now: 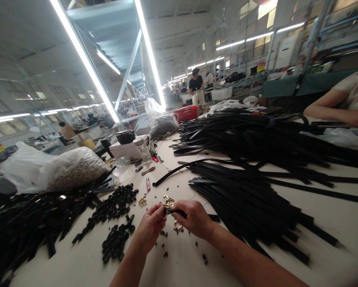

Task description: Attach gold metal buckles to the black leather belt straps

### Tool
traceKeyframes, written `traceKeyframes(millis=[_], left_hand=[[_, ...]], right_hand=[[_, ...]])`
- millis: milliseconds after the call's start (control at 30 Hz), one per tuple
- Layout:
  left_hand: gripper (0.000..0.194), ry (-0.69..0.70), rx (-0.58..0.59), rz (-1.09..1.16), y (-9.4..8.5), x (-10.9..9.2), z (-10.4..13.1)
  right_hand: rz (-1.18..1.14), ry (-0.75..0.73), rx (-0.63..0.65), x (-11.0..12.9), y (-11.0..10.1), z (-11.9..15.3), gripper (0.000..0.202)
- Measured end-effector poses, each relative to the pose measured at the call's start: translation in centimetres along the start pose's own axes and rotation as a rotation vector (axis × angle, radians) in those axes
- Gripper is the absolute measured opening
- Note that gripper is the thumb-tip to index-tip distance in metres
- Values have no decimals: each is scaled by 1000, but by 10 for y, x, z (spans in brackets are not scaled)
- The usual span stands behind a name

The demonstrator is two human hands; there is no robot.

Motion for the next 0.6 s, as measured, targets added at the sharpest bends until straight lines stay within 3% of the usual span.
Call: traceKeyframes(millis=[167,300,467,600], left_hand=[[47,-9,-3,30,4,2,4],[54,11,0,-71,10,0,10],[46,101,-18,-261,17,1,10],[42,178,-62,-279,12,-4,7]], right_hand=[[7,4,-4,3,-2,-1,7],[9,7,9,3,-1,0,9],[13,31,40,3,1,-1,10],[-38,91,56,3,-5,-3,19]])
Point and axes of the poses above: each hand's wrist, its own z-axis away from the middle knuckle, its own y-axis out of the palm, x = y × z, the point moved 4 cm from there along -z, towards the middle knuckle, and after that the axes turned 15 degrees about -y, right-handed, at the moved point
